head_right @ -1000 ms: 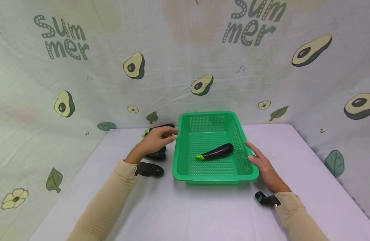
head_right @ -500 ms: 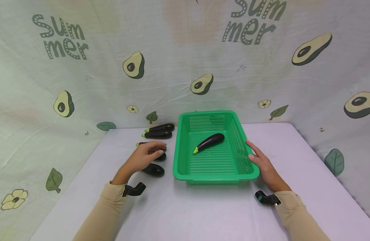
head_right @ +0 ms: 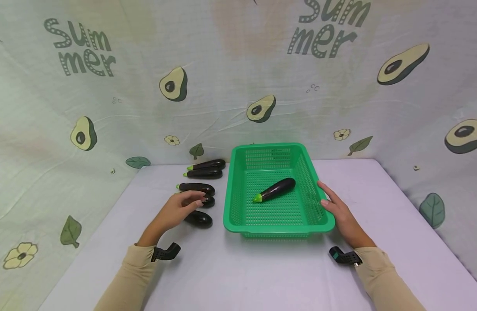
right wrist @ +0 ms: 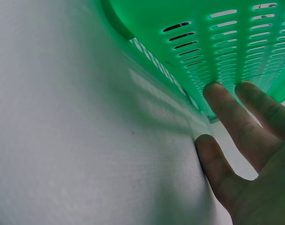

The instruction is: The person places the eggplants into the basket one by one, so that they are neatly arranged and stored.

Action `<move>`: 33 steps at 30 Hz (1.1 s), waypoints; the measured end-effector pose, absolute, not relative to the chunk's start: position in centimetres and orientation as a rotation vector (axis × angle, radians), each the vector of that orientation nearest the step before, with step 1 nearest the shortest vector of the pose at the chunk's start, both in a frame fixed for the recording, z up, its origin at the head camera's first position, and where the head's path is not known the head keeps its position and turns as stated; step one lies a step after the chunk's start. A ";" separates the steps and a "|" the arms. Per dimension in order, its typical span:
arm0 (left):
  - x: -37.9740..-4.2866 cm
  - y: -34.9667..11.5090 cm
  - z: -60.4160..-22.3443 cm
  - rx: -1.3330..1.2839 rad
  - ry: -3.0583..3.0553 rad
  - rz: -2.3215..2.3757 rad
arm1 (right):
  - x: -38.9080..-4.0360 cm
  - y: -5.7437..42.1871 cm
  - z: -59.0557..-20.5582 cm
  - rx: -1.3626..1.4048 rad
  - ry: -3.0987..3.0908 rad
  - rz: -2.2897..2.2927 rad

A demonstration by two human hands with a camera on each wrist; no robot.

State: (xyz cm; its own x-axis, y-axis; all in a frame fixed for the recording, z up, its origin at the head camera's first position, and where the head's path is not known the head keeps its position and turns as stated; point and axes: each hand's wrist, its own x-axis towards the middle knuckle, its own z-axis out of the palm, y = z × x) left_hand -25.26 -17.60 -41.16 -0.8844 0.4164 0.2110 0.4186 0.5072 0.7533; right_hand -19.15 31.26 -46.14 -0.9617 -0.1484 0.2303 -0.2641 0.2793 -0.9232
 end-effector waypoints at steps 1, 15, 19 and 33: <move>-25.3 -17.8 -41.3 -0.744 -2.729 -1.358 | -19.1 31.2 -46.1 0.392 -2.436 1.785; -25.9 -20.2 -42.6 -0.693 -2.686 -1.396 | -19.3 31.1 -46.1 0.388 -2.431 1.794; -26.1 -20.8 -43.0 -0.673 -2.684 -1.394 | -19.3 31.2 -46.1 0.394 -2.425 1.808; -26.3 -22.4 -44.3 -0.547 -2.683 -1.382 | -19.3 31.2 -46.0 0.360 -2.459 1.776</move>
